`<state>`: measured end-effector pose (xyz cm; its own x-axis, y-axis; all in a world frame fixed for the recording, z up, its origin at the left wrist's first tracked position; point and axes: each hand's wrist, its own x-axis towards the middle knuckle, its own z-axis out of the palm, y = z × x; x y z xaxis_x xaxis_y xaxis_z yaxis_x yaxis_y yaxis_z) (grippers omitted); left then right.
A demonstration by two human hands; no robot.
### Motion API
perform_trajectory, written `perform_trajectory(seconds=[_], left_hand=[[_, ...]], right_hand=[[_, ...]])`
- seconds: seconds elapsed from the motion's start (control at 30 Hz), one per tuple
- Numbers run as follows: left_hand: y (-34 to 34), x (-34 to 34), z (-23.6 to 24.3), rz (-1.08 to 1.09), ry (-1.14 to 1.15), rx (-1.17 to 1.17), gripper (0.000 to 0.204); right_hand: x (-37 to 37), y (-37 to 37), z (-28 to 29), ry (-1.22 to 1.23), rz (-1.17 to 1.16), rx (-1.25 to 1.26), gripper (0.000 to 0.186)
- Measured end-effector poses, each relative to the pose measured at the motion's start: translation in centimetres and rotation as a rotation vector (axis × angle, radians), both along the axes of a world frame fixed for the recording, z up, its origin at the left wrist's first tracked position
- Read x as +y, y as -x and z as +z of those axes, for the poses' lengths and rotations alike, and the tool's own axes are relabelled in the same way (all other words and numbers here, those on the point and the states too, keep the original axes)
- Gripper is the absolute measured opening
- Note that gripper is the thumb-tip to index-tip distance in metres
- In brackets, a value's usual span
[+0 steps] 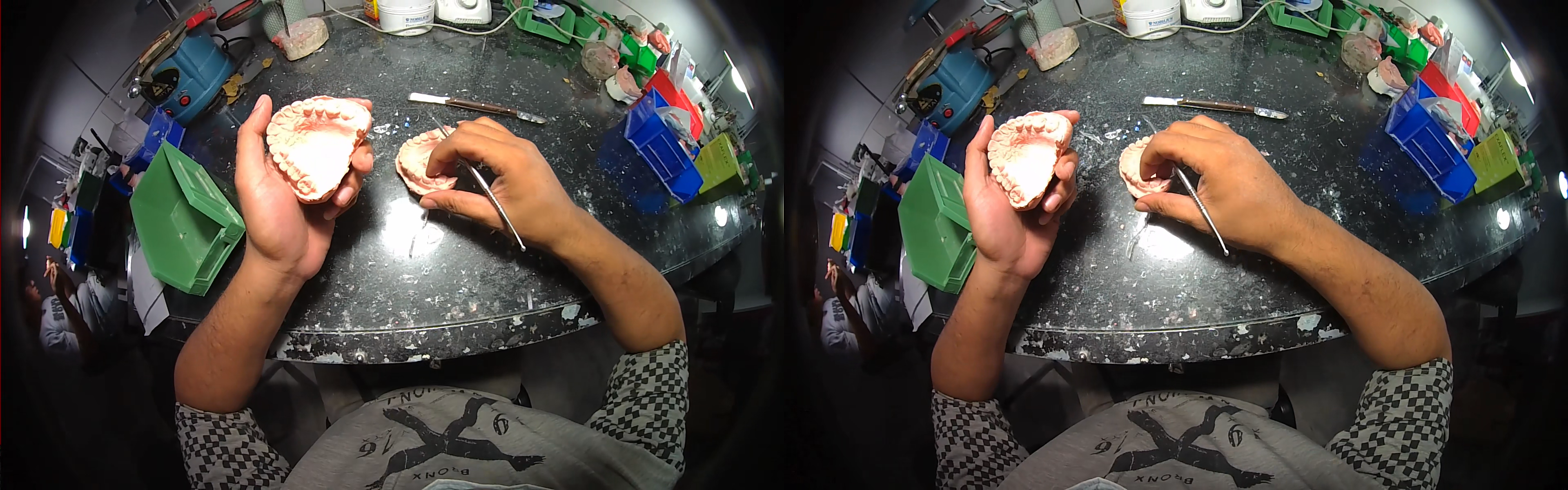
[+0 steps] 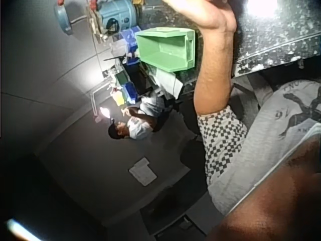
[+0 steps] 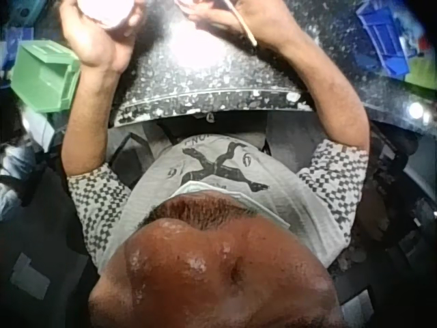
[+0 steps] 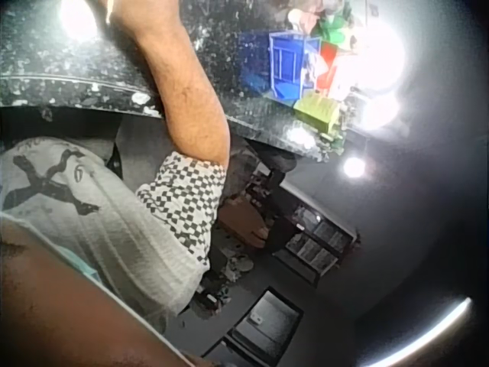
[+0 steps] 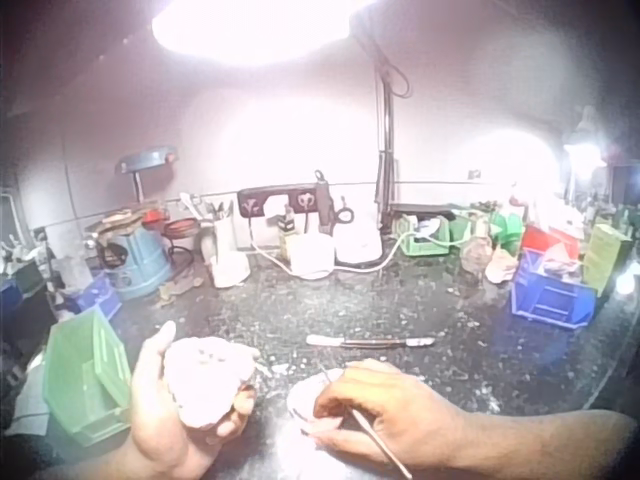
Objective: The person uses a metal carving tool to scrape and refine the surfaces of a pink dental cast held in one hand, working along the gum lines and between the teeth. They turn the model over to access different areas and also manipulate a second smaller cast piece.
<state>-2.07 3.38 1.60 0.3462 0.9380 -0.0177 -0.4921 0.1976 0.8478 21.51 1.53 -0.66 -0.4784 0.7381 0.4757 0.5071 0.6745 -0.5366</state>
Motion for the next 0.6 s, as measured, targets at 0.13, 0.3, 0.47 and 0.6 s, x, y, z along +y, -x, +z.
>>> perform_trajectory(seconds=[0.13,0.3,0.47,0.6], left_hand=[[0.1,-0.2,0.0,-0.055,0.015,-0.010,0.076],[-1.2,-1.0,0.8,0.096,0.044,0.084,0.075],[-1.1,-1.2,0.9,0.058,0.017,0.109,0.074],[-1.7,-1.4,1.2,0.100,0.043,0.066,0.075]], right_hand=[[0.3,0.0,-0.1,-0.048,-0.037,0.016,0.030],[0.3,-0.1,0.1,-0.014,-0.061,0.037,0.027],[0.1,0.0,0.8,0.015,-0.069,0.208,0.023],[-0.2,-0.2,0.8,0.095,-0.053,0.379,0.026]])
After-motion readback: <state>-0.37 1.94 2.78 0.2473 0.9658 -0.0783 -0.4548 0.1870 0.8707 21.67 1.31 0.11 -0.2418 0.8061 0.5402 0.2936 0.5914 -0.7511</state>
